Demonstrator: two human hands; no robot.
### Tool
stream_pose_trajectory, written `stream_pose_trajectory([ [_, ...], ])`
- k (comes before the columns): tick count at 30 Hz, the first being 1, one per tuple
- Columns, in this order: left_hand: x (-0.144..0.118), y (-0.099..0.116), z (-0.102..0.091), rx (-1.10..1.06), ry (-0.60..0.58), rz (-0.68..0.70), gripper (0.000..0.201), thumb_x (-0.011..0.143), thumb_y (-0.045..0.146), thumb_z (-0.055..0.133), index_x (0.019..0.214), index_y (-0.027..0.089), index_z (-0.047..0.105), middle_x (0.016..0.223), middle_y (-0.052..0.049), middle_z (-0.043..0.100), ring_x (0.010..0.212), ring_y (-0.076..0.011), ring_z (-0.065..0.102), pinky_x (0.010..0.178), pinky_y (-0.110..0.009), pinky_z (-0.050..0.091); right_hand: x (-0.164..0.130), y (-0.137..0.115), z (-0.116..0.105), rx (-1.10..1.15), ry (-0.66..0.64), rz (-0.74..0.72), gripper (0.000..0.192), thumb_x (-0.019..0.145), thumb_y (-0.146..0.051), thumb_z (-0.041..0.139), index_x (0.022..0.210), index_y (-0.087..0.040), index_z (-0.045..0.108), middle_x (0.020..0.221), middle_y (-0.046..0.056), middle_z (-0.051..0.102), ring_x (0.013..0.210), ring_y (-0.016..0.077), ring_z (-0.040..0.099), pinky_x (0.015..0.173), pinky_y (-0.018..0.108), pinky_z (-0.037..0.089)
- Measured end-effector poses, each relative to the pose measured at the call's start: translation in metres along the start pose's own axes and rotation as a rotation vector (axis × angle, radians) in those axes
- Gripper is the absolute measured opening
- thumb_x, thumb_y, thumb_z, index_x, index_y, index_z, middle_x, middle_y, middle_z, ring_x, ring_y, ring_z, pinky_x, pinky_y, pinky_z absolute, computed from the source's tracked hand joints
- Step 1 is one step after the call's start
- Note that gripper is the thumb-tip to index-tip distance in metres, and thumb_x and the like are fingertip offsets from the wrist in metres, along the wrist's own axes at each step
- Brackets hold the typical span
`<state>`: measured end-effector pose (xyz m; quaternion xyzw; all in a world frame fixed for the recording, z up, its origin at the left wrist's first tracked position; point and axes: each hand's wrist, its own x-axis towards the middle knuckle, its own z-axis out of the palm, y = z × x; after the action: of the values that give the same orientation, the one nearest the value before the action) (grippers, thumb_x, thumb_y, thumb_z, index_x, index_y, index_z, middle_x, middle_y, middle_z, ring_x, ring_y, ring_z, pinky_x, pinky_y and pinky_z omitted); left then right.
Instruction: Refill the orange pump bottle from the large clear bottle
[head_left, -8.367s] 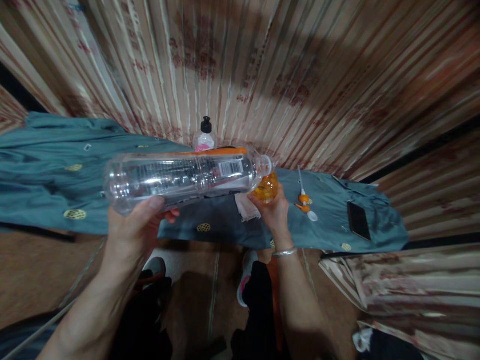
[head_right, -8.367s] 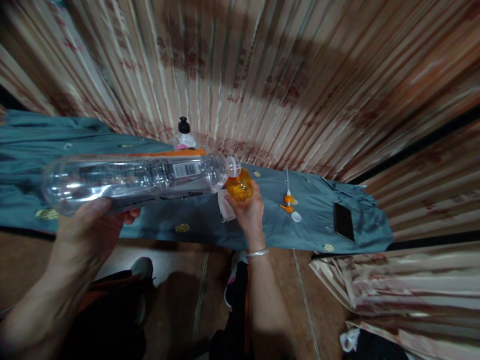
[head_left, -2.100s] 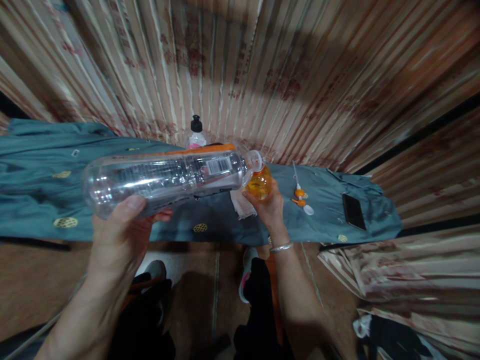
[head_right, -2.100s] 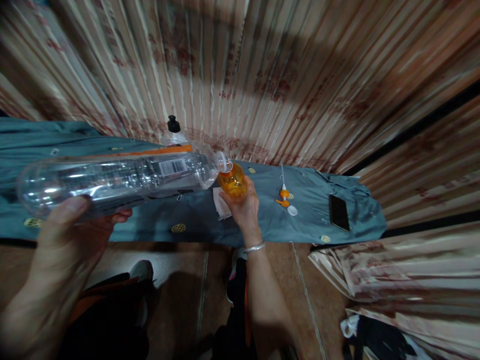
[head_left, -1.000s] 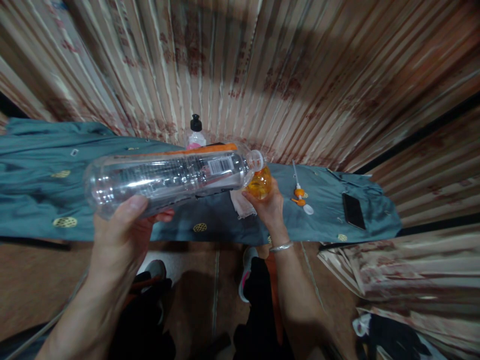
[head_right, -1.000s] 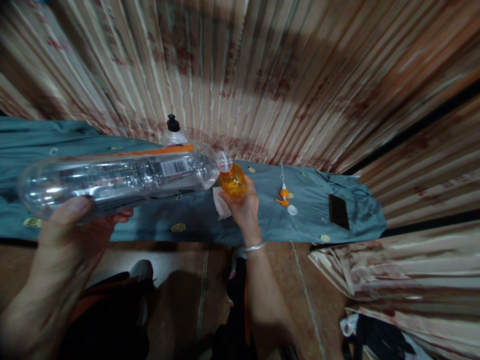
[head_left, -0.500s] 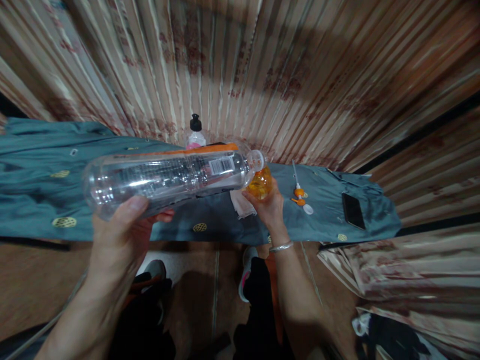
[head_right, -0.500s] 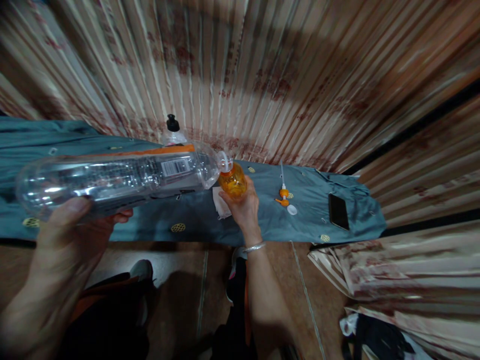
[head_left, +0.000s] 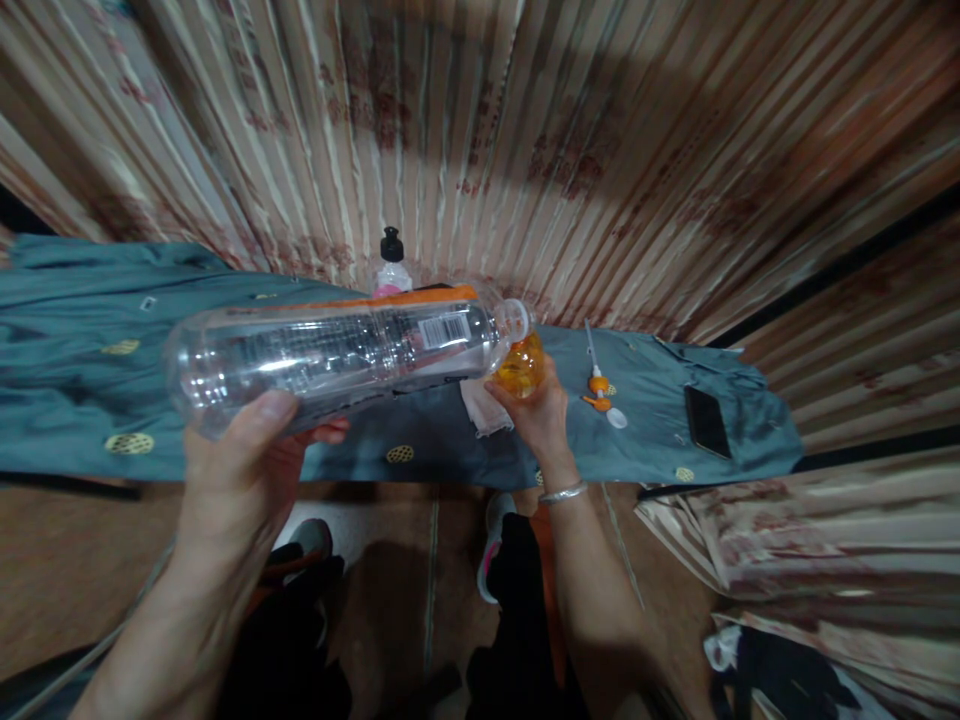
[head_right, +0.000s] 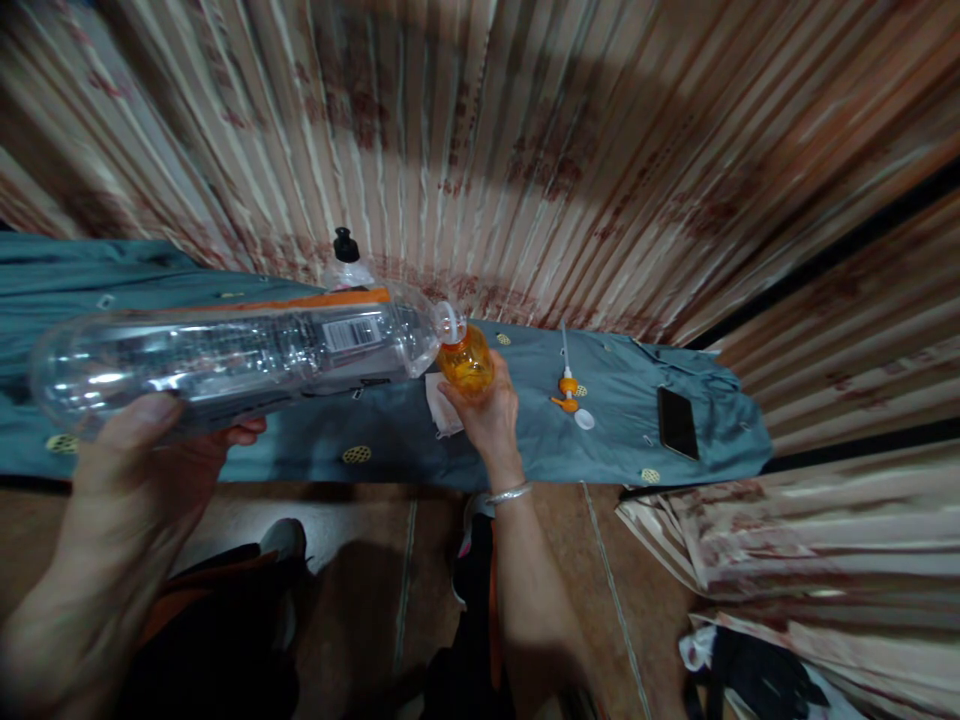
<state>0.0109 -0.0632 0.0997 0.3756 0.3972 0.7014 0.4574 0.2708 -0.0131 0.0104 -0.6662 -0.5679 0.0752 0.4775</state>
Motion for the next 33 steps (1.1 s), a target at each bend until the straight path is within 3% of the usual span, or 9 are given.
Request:
stream_pose_trajectory([
  [33, 0.0004, 0.0001, 0.0, -0.013, -0.021, 0.021, 0.013, 0.056, 0.025, 0.077, 0.067, 0.024, 0.07, 0.05, 0.003, 0.069, 0.042, -0.0137, 0.062, 0.038, -0.019, 0.054, -0.0003, -0.0034, -0.0015, 0.011, -0.001, 0.001, 0.07, 0.064, -0.045, 0.085, 0.123, -0.019, 0.057, 0.119, 0.012, 0.073, 0.107, 0.0298, 0.071, 0.093, 0.045, 0.056],
])
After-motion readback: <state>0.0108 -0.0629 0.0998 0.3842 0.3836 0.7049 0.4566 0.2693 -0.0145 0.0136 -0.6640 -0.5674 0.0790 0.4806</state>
